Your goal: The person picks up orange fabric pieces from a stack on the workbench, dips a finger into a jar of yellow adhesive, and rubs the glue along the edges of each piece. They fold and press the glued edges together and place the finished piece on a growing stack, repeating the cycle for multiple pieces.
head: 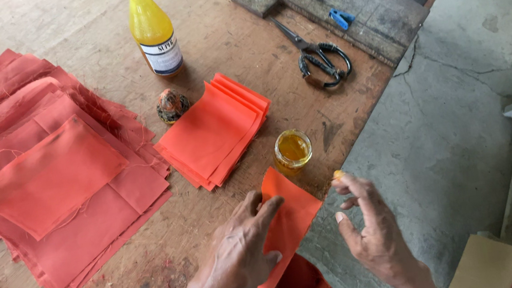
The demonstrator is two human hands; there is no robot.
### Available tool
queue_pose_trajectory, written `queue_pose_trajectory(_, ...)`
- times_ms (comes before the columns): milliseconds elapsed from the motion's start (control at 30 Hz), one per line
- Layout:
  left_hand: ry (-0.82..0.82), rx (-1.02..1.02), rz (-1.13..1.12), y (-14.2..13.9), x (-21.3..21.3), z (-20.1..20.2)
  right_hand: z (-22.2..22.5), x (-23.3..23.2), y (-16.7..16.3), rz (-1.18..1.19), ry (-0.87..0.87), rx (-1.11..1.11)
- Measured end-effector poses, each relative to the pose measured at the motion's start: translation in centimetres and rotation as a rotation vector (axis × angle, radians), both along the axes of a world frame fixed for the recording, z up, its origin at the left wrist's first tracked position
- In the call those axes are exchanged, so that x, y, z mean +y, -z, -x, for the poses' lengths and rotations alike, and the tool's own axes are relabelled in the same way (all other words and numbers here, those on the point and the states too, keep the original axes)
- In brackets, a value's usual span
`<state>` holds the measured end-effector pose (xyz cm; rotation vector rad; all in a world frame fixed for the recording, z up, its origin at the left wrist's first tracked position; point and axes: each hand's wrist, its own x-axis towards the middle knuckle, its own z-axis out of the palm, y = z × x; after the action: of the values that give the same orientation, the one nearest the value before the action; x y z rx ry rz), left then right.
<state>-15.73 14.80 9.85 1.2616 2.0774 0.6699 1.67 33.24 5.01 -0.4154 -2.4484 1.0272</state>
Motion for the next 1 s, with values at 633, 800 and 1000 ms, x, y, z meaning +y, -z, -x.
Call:
queue_pose_trajectory(633,-0.075,-0.124,-0.03,-0.8,-0.2,1.8,9.1,6.4,-3.3,-0.109,-0.152,-0.226)
queue_pose_trajectory(800,-0.098,-0.121,-0.006,-0.3,0.0,1.7,7.4,7.6,-4.1,-0.148,-0.18,-0.278)
queue_pose_trajectory(1000,-0.114,-0.128,0.033,0.4,0.6,1.9,5.9,6.5,-8.4,-0.582,-0.206,-0.307)
